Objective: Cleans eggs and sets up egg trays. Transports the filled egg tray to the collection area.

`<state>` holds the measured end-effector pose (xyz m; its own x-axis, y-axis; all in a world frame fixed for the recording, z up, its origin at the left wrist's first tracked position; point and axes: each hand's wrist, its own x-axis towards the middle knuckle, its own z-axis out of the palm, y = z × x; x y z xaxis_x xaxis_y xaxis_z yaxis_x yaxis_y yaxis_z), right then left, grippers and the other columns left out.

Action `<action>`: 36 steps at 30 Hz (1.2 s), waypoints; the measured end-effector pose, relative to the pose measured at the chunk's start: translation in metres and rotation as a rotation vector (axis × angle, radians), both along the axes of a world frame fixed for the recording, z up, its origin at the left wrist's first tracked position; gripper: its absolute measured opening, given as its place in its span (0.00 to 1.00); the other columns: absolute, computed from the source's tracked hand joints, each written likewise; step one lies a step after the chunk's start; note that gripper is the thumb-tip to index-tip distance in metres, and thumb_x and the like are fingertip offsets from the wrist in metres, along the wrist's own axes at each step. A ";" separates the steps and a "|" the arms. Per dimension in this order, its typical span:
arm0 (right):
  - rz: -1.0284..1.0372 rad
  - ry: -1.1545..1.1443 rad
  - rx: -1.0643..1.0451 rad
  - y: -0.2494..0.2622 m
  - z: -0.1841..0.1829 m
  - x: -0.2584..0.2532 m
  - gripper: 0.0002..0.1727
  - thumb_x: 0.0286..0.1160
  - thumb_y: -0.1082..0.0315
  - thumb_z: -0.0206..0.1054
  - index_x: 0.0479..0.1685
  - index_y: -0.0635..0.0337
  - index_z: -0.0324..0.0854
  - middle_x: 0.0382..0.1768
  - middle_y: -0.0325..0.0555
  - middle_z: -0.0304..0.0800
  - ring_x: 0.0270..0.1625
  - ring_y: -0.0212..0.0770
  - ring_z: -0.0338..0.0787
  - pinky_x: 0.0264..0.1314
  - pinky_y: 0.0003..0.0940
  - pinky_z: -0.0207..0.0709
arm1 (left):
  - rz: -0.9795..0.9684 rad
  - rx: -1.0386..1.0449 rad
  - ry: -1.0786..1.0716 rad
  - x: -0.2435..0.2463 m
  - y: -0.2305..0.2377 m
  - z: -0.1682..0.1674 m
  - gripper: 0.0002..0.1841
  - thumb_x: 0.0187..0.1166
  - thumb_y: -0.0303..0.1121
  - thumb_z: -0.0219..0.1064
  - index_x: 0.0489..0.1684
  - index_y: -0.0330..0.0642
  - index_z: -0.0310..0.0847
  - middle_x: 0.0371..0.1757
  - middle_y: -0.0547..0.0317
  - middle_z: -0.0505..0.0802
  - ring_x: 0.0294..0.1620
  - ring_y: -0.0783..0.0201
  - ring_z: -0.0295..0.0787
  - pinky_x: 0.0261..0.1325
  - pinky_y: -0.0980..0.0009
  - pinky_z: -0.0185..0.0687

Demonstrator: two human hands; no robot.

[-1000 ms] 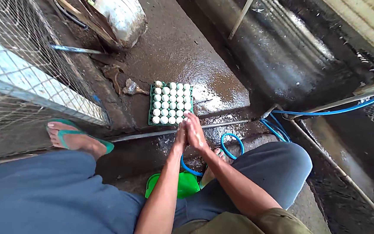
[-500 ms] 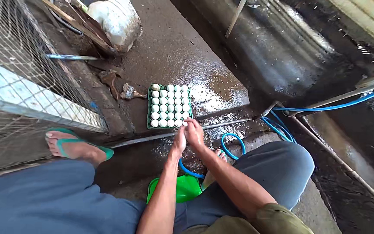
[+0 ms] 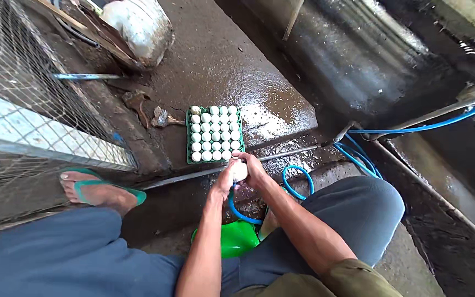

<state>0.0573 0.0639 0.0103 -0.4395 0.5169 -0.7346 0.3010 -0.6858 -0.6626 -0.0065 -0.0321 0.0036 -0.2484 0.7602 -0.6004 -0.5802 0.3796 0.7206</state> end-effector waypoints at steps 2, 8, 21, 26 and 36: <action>-0.008 0.064 0.076 0.001 0.004 -0.001 0.21 0.91 0.59 0.47 0.60 0.59 0.84 0.42 0.50 0.90 0.38 0.43 0.89 0.39 0.42 0.83 | 0.044 0.066 -0.004 -0.005 0.002 -0.004 0.19 0.94 0.51 0.45 0.59 0.45 0.72 0.27 0.61 0.82 0.15 0.71 0.72 0.16 0.77 0.70; 0.167 -0.044 0.727 -0.022 -0.004 0.001 0.23 0.89 0.66 0.49 0.75 0.61 0.80 0.74 0.57 0.82 0.78 0.49 0.79 0.80 0.52 0.72 | 0.189 0.049 0.288 0.013 0.010 0.001 0.29 0.97 0.44 0.33 0.87 0.34 0.60 0.81 0.41 0.76 0.78 0.57 0.74 0.80 0.57 0.68; -0.059 -0.030 0.316 -0.011 -0.004 0.002 0.25 0.94 0.59 0.40 0.78 0.55 0.74 0.54 0.55 0.86 0.51 0.47 0.86 0.52 0.48 0.80 | 0.207 -0.036 0.110 0.014 0.010 0.000 0.23 0.94 0.47 0.39 0.55 0.43 0.78 0.28 0.61 0.82 0.19 0.71 0.73 0.21 0.75 0.71; 0.185 -0.091 0.733 -0.041 0.004 0.012 0.31 0.94 0.57 0.35 0.88 0.61 0.66 0.92 0.59 0.56 0.94 0.53 0.54 0.94 0.53 0.50 | 0.232 0.038 0.171 0.014 0.013 -0.005 0.29 0.96 0.47 0.36 0.86 0.38 0.60 0.78 0.42 0.78 0.76 0.56 0.76 0.78 0.55 0.72; 0.083 -0.071 0.748 -0.028 -0.004 0.008 0.25 0.89 0.65 0.48 0.77 0.65 0.78 0.85 0.61 0.69 0.90 0.54 0.65 0.90 0.54 0.59 | 0.208 -0.004 0.221 0.021 0.014 0.004 0.31 0.96 0.47 0.30 0.77 0.35 0.71 0.70 0.42 0.84 0.67 0.56 0.81 0.69 0.55 0.77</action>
